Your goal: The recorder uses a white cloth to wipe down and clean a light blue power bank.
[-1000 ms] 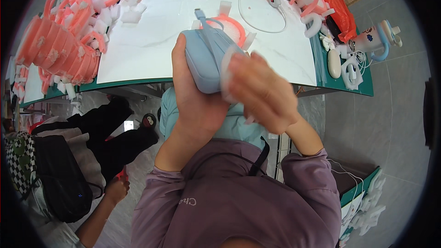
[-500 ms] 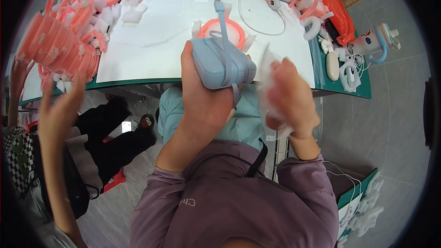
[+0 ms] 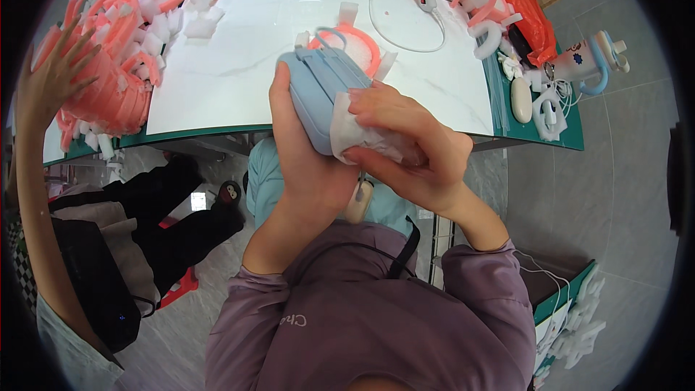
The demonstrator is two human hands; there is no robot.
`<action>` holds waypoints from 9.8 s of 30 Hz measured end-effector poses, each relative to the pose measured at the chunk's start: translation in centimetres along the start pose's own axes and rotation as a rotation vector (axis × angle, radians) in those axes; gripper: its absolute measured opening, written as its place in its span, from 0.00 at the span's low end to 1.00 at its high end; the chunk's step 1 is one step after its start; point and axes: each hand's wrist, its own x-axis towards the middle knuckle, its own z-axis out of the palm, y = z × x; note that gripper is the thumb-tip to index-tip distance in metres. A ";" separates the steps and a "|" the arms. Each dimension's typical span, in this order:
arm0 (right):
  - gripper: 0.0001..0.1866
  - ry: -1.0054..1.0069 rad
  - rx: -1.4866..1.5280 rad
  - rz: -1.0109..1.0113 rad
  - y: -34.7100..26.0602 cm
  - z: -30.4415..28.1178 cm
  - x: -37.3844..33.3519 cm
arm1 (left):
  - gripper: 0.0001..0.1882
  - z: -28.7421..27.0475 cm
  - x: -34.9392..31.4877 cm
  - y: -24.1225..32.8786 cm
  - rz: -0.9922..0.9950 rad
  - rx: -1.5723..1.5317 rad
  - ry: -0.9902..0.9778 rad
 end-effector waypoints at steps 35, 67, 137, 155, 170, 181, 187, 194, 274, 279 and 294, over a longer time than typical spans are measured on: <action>0.10 0.226 0.144 0.455 -1.1 -0.8 0.4 | 0.33 -0.1 -3.1 -0.5 -0.247 0.627 -0.048; 0.05 -0.107 0.370 0.466 0.6 1.2 -2.3 | 0.28 1.7 1.7 2.3 -0.013 0.289 0.284; 0.11 0.056 1.008 0.560 5.9 2.5 5.4 | 0.21 3.1 10.6 6.2 0.513 0.856 -0.003; 0.06 0.100 0.746 0.659 8.5 6.3 2.9 | 0.28 -2.0 11.4 7.8 0.413 0.798 -0.024; 0.08 0.144 0.733 0.626 8.0 6.1 4.6 | 0.26 -1.7 11.6 9.4 0.042 0.630 -0.258; 0.07 0.173 0.433 0.676 9.1 7.2 0.4 | 0.28 -0.4 11.5 8.7 0.389 0.706 0.106; 0.17 0.457 1.167 0.667 9.1 4.4 0.5 | 0.31 -0.8 11.2 9.3 0.358 0.664 0.075; 0.18 0.487 1.103 0.471 8.0 1.0 -1.8 | 0.28 -1.3 11.3 9.9 0.338 0.621 0.058; 0.44 0.467 1.474 0.287 9.5 3.9 6.4 | 0.17 -1.1 7.8 1.1 0.776 1.327 0.086; 0.43 0.507 1.442 0.307 10.7 4.0 7.1 | 0.15 -0.6 9.0 2.0 0.793 1.371 0.152; 0.46 0.181 1.319 0.379 10.7 6.1 5.1 | 0.14 1.2 9.7 5.7 0.694 1.329 0.160</action>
